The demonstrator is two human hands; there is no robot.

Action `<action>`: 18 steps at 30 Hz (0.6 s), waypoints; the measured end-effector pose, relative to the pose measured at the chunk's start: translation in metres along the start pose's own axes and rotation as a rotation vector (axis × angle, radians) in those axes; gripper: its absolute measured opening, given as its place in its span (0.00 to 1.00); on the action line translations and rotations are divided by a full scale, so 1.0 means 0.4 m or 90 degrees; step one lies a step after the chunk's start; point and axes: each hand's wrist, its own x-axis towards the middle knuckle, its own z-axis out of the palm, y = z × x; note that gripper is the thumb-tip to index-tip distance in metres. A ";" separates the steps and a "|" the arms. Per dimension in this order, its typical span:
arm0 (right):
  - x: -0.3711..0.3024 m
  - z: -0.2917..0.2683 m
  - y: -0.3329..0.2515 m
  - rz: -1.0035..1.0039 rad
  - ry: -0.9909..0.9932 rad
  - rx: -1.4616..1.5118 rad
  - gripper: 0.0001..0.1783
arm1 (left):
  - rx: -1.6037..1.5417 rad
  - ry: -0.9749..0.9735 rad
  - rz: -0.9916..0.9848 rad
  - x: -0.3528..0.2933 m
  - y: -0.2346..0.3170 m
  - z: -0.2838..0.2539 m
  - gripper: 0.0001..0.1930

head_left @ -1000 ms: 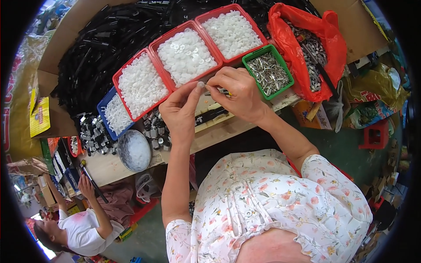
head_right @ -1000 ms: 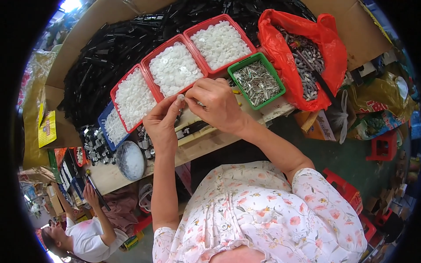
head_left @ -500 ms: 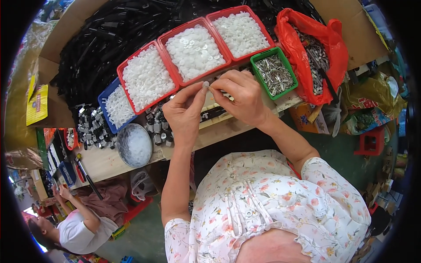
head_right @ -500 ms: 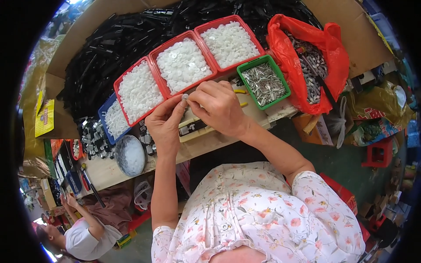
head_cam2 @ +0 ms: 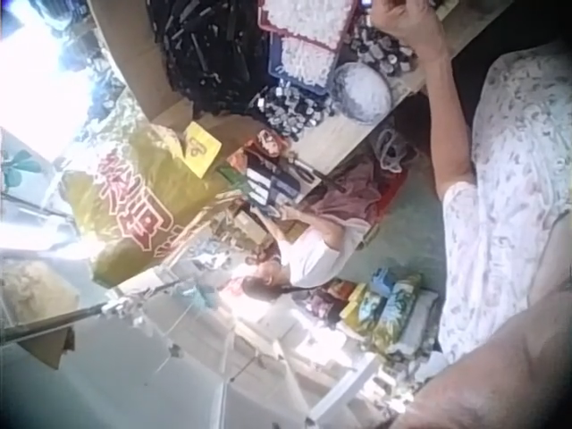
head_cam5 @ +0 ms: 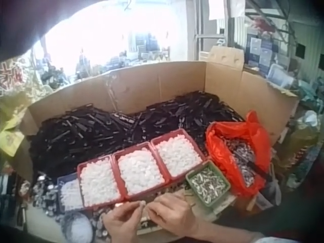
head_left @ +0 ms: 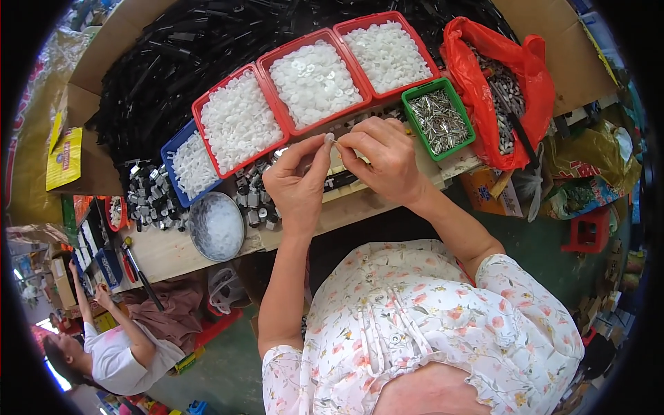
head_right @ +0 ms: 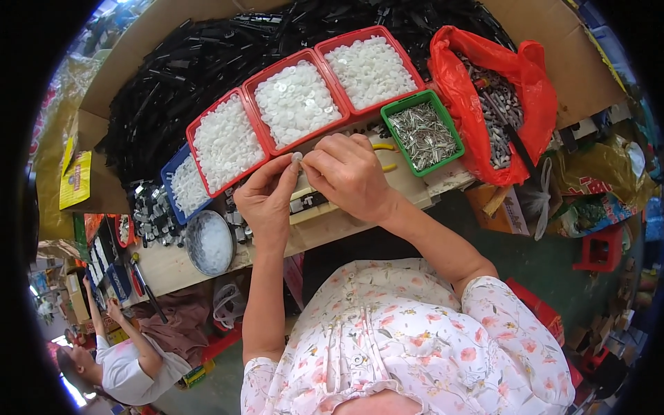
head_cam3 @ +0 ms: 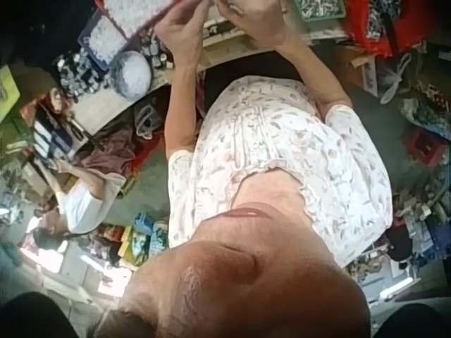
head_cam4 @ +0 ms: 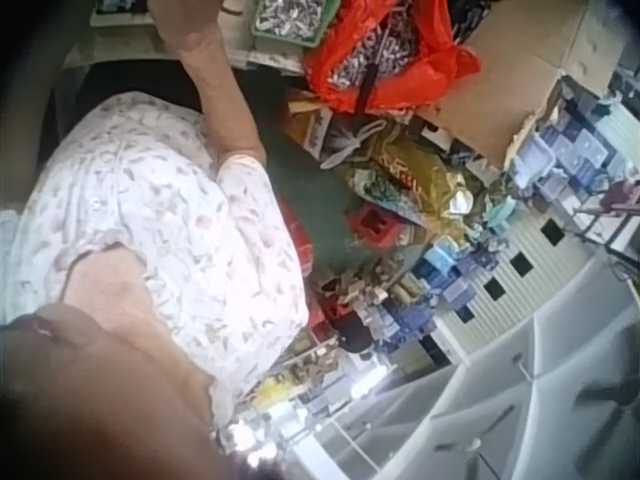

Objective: Assembling small electrical or plastic components by hand and using pliers at a factory workstation.

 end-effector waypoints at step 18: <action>-0.017 -0.023 0.001 0.219 -0.143 0.285 0.08 | 0.025 -0.071 0.109 -0.037 -0.032 -0.051 0.12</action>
